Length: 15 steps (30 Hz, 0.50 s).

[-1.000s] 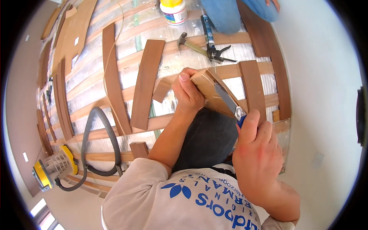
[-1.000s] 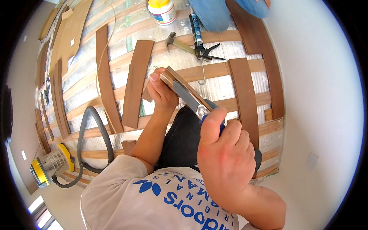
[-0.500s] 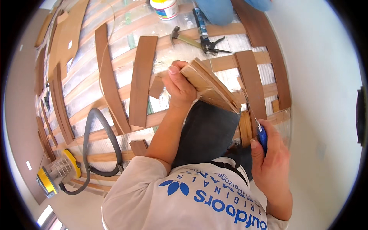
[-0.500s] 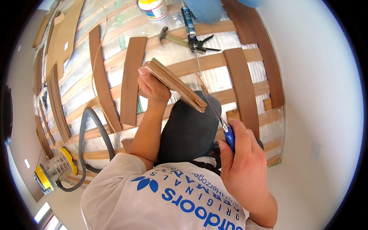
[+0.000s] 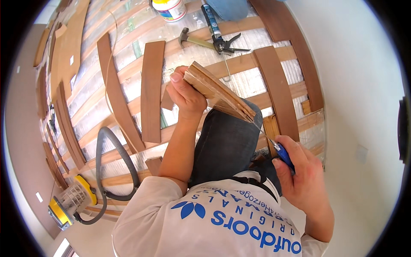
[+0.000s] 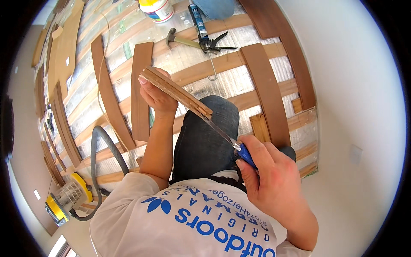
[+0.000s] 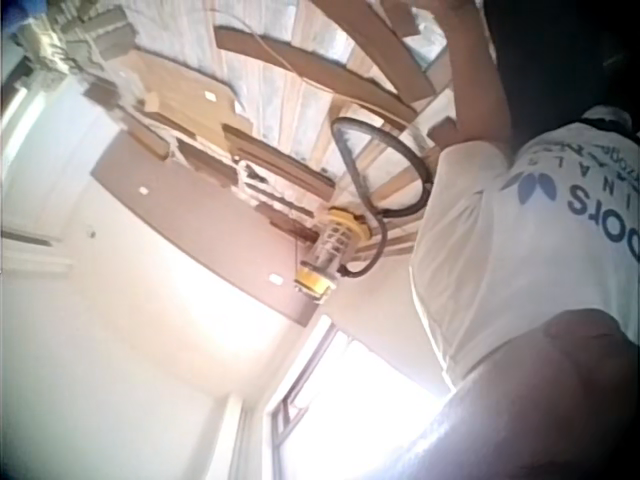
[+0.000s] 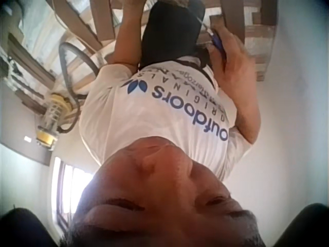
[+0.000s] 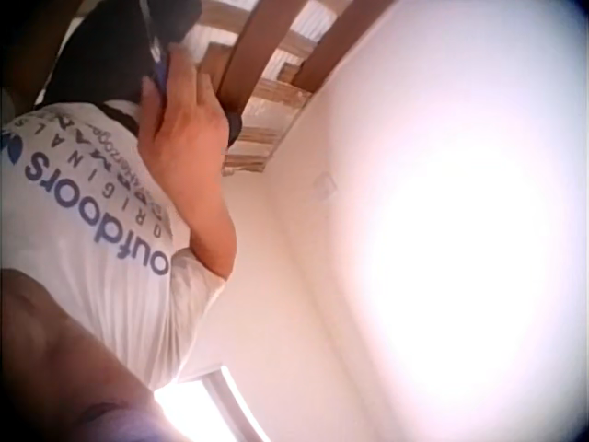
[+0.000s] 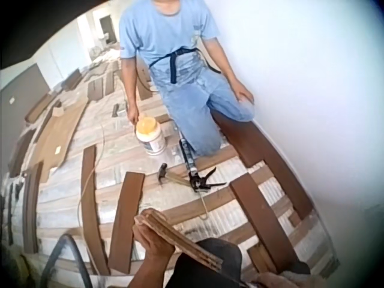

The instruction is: The person prepares and installs flooring boards by scraping edges with a blade, applying adhesive with a caulking gun, positioning the boards on the floor, and securing them using a pneumatic nail gun.

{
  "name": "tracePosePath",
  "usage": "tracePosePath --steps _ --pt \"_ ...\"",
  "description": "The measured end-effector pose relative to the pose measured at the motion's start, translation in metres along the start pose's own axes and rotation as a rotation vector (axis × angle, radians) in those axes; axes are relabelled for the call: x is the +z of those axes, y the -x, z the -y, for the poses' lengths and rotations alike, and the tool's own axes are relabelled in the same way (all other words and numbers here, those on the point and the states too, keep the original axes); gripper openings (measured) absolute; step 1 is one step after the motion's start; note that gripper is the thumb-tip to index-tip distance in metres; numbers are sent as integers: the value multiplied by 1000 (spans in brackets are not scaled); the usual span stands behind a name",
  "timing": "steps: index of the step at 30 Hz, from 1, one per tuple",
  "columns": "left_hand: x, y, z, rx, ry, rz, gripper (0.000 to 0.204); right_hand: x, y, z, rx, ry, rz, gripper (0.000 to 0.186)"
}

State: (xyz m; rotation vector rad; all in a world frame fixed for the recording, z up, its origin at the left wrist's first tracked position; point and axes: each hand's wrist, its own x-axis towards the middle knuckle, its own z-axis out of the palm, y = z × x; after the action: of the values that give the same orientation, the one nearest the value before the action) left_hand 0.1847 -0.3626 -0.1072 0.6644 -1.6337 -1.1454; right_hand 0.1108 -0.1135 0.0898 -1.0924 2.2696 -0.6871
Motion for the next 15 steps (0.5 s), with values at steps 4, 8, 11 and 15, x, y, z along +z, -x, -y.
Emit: tracePosePath --steps 4,8,11,15 --pt "-3 2 7 -38 45 15 64 -11 -7 3 10 69 78 33" --pt "-6 2 8 -43 16 19 65 -6 -8 5 42 165 59 37" --pt "2 -1 2 -44 9 -21 65 21 1 10 88 439 -51 47" --pt "8 -10 3 -15 -48 -106 63 54 -13 -18 -57 521 -358 54"
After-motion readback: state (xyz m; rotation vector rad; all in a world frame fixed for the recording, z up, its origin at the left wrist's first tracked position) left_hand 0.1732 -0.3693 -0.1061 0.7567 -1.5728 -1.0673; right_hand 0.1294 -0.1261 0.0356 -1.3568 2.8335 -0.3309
